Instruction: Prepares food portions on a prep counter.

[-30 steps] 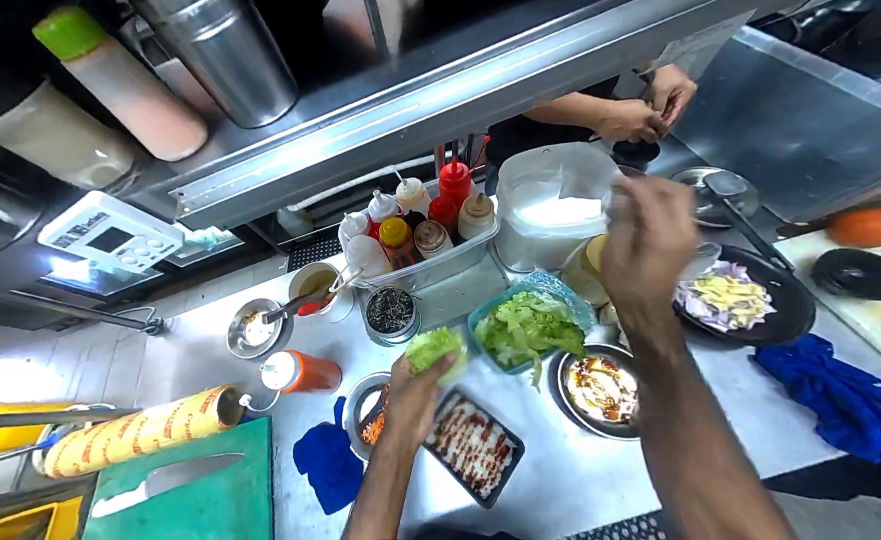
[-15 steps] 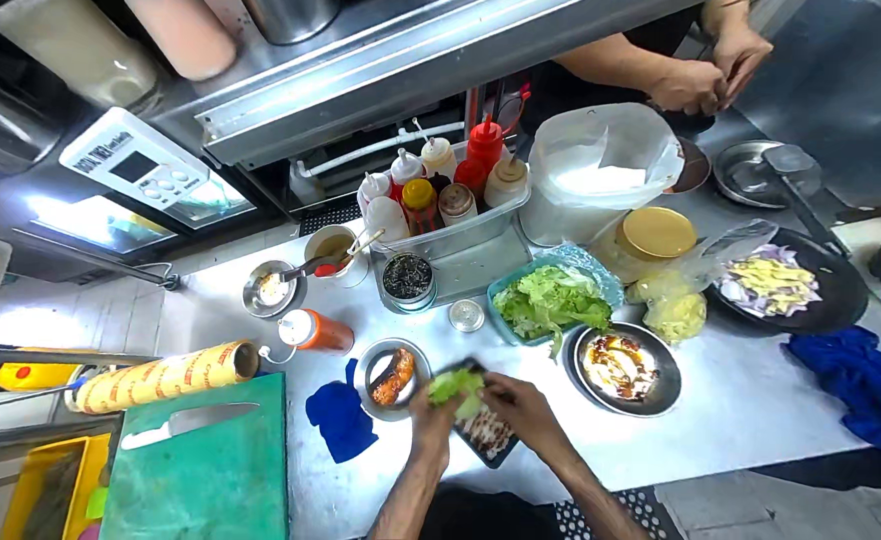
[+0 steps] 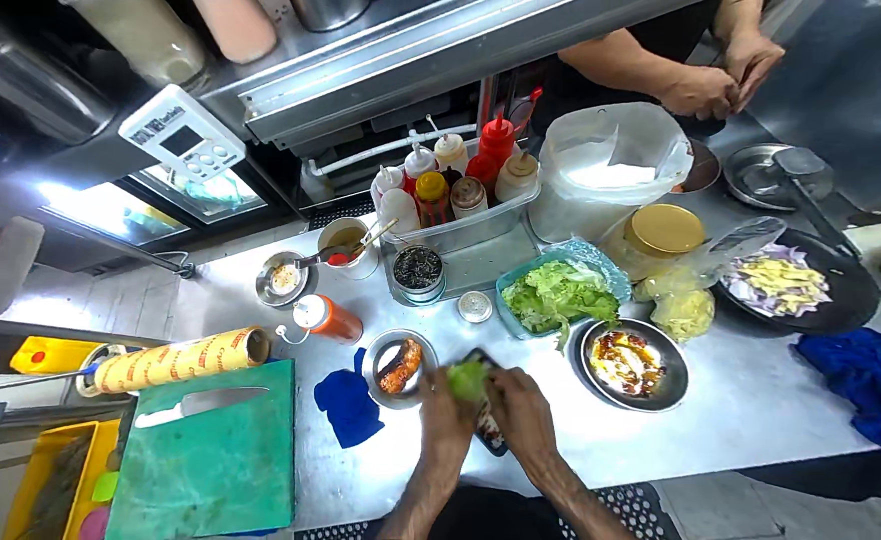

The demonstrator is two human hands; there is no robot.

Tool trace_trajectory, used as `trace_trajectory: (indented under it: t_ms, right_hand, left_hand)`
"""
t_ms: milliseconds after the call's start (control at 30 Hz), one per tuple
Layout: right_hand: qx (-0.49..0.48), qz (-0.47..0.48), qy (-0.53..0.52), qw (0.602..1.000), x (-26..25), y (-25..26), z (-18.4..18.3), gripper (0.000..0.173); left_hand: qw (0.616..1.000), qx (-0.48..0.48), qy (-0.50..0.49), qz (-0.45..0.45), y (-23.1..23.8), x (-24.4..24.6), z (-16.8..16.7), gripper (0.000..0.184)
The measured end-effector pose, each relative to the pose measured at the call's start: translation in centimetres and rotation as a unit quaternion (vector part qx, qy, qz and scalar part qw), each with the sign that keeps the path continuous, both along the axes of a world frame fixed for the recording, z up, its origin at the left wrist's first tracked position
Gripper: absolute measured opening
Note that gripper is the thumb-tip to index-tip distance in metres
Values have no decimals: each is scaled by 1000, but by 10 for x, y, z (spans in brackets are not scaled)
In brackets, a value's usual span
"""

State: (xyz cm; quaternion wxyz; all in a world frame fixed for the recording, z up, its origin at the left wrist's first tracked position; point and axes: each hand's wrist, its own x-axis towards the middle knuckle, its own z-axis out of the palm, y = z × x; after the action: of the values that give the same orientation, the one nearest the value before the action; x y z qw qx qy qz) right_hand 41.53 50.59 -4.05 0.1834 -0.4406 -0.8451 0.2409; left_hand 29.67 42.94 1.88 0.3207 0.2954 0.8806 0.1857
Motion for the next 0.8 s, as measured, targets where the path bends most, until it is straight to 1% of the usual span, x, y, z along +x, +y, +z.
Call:
trace_trajectory:
  t_ms: [67,133,200,267,333,400,500,633,700,767,800]
  right_hand:
    - [28,48,-5,998,-2,-3,-7,22]
    - [29,67,-55,996,-4,-4,-12,21]
    - [11,65,-80,995,-2,-1,-13,21]
    - [-5,53,-47,997,4,0,-5,24]
    - [-22,36,-1,999,13,0,4,26]
    - [-49,24,17,998,20,-2,11,26]
    - [-127,36,16,991,26,-5,16,27]
    - [-228,56,54,971,27,-12,25,28]
    - [-256,53,79,962,28,-16,30,30]
    - [-288,33,108,951,28,-20,38,31]
    - [-306,21,127,943,27,-22,41,32]
  left_hand:
    - [999,34,23,1,-13,-4,4,59]
    - [996,71,44,40,-33,-20,-4,50]
    - [990,71,57,108,-59,-45,-26,49]
    - [980,56,67,178,-88,-70,-56,54]
    - [971,57,27,230,-107,-84,-82,55]
    - [956,89,-38,277,-110,-91,-98,49]
    - [925,138,-95,342,-100,-97,-102,47]
    - [890,202,-166,374,-98,-105,-101,54]
    - [867,215,-216,395,-98,-114,-90,45]
    - [832,222,-267,432,-99,-124,-77,31]
    - [818,227,-285,445,-101,-129,-72,29]
